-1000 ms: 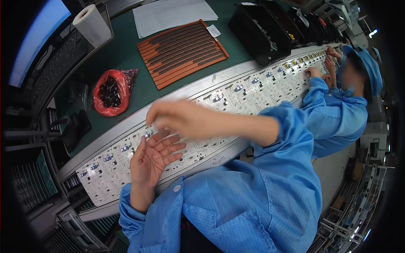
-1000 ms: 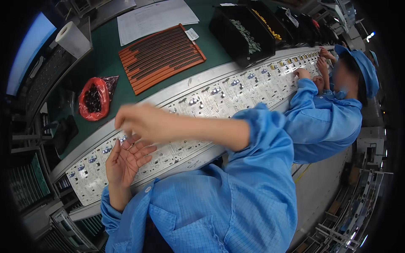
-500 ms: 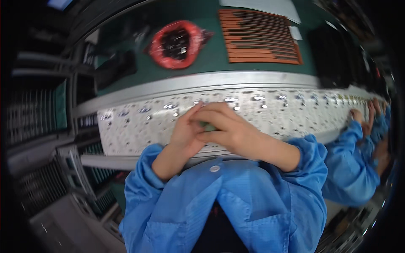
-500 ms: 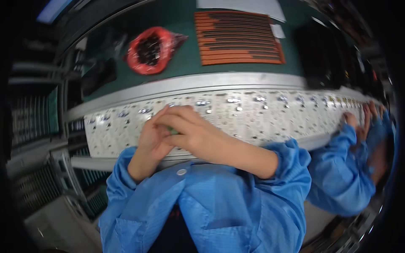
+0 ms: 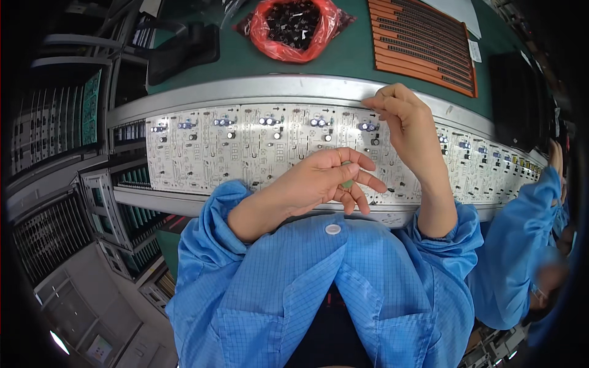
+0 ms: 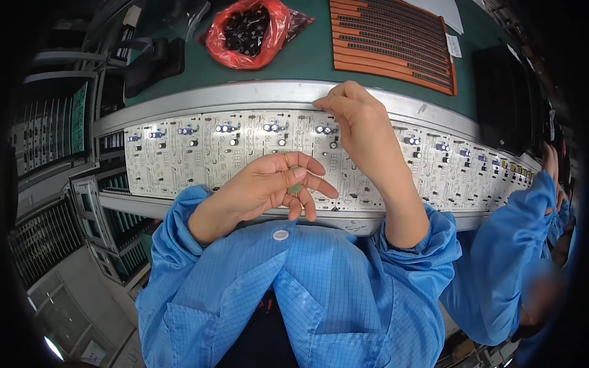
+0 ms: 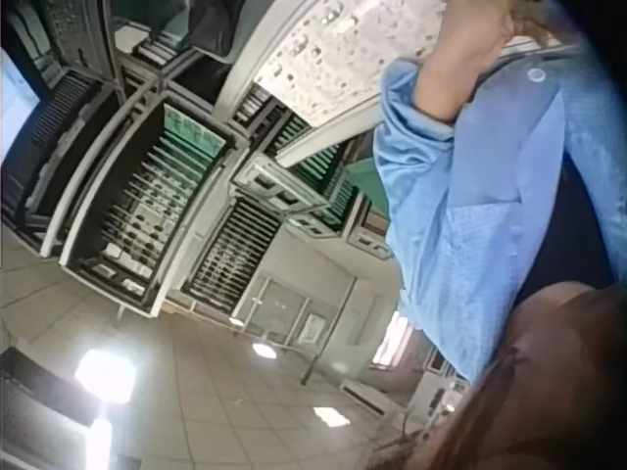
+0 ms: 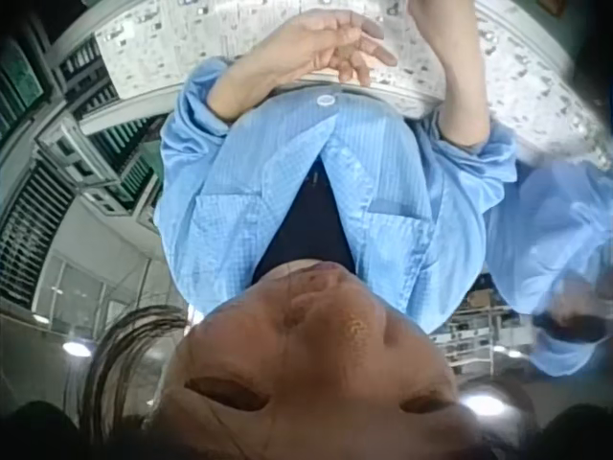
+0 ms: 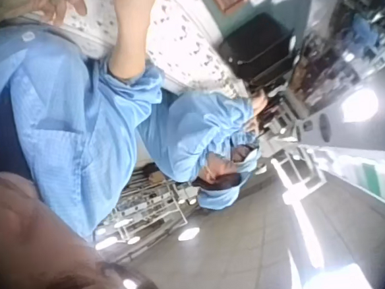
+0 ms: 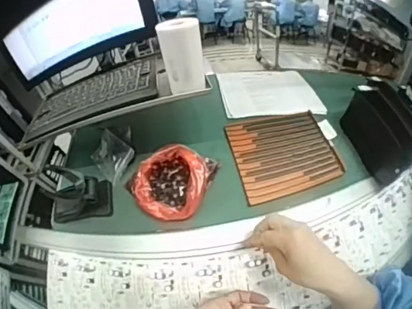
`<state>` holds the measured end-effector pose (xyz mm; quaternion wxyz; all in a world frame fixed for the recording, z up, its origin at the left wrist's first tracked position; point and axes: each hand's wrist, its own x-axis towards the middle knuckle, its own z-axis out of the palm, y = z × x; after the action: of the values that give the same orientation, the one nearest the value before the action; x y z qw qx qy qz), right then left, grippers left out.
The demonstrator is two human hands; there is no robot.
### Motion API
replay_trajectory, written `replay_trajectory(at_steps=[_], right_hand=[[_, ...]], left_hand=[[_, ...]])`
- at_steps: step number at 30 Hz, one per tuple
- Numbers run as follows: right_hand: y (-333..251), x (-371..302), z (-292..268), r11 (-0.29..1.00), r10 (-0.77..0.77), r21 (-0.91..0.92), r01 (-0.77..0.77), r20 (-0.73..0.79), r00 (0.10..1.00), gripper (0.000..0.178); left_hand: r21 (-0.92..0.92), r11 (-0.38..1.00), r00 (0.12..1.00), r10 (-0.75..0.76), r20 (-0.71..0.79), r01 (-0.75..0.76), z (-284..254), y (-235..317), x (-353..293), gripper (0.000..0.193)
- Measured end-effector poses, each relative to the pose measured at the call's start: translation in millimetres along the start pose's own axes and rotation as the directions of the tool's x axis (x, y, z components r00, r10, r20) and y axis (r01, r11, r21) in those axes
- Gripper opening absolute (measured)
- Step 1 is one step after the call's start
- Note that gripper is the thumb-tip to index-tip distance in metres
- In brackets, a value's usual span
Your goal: The recorder is manually placing small electronic components onto a large circuit board on an industrial assembly line.
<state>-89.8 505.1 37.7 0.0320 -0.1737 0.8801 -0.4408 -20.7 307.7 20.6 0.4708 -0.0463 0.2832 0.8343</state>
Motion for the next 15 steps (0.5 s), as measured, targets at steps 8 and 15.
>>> replay_trajectory(at_steps=[8,15], right_hand=[[7,5,8,0.955,-0.192,-0.217,0.201,0.064,0.979,0.017],[2,6,15,0.992,-0.073,-0.101,0.077,0.051,0.996,0.018]], left_hand=[[0.135,0.991,1.000,-0.001,0.028,-0.003,1,0,3,0.032],[0.096,0.995,0.999,-0.016,0.029,0.013,-1,-1,3,0.030]])
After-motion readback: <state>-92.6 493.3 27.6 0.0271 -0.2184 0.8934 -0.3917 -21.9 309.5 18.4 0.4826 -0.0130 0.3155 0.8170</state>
